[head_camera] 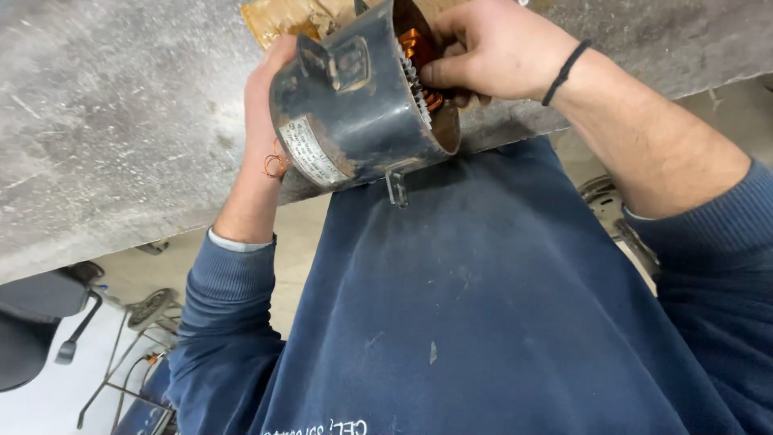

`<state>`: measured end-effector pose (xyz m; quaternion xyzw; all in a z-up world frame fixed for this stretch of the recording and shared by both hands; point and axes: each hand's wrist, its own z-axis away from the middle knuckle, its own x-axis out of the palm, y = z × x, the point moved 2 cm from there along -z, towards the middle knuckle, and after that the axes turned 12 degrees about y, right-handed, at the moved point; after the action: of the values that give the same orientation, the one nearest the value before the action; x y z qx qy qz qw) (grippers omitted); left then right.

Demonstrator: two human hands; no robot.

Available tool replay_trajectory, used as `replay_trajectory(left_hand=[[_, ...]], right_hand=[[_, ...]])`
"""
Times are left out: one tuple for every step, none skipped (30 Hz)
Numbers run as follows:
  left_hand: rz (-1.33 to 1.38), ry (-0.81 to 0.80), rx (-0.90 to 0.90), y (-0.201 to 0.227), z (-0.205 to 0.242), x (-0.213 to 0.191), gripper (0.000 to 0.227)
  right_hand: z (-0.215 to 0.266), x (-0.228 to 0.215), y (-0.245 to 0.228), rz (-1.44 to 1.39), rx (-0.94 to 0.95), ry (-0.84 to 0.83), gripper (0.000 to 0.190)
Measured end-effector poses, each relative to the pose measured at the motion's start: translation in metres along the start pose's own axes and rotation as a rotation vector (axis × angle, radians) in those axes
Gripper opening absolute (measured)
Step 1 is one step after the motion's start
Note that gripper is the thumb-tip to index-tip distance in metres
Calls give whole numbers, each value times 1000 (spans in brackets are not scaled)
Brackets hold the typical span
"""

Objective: The person shapes copper magnet wire into rectangular coils by hand, bending and forming the loops over the workbench. They then insert the formed coils into the slots of an electric motor stator, pressing white insulating slot liners and wire ends into place inside the motor housing.

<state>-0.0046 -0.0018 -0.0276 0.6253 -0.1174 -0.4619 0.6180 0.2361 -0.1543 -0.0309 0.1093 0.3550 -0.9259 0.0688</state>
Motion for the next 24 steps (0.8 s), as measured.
replay_trajectory(left_hand=[[-40,7,-9,2,-1,1,23],[-79,13,-18,5,-2,1,22],[-74,11,-24,1,0,3,22],[-71,40,-53,-2,3,5,21],[-66,76,-77,-5,5,7,19],[-57,80,-78,-2,10,8,19],[-42,82,-112,1,8,8,23],[-26,84,-145,5,6,7,27],[-16,93,-124,12,7,10,27],[28,156,-45,20,7,12,33],[65,219,19,28,11,12,40],[70,228,26,17,29,18,40],[37,355,21,6,48,21,44],[7,483,19,-6,67,25,48],[8,483,18,-9,81,28,48],[20,465,1,-13,94,32,53],[33,449,-15,-17,107,37,58],[35,452,-16,-18,110,39,58],[-247,323,104,-16,114,44,58],[-525,187,223,-15,120,50,59],[-525,189,219,-14,118,52,59],[-518,187,211,-13,116,54,60],[-511,185,205,-12,114,55,63],[-512,187,203,-11,111,57,63]], right_hand=[[-2,2,3,-31,-89,32,28],[-4,4,6,-63,-179,65,28],[-10,9,18,-61,-172,60,28],[-15,14,28,-35,-286,100,25],[-19,16,38,-2,-405,141,23],[-11,17,30,6,-403,139,23],[-8,13,22,-87,-293,95,26],[-3,8,13,-179,-183,51,30],[2,9,19,-163,-192,68,30],[6,8,23,-15,-369,236,31],[11,11,28,129,-544,387,34],[26,7,22,138,-550,389,34],[42,3,17,98,-586,484,34],[58,0,12,56,-622,579,34],[59,1,23,58,-621,579,34],[62,2,32,141,-790,585,44],[66,3,41,227,-959,586,55],[64,-2,34,230,-961,584,55],[64,-3,28,324,-1045,548,68],[64,-5,21,418,-1129,511,81],[62,-2,24,417,-1130,507,81],[60,2,28,524,-1129,505,78],[57,5,31,632,-1127,504,76],[53,6,35,631,-1130,502,76]])
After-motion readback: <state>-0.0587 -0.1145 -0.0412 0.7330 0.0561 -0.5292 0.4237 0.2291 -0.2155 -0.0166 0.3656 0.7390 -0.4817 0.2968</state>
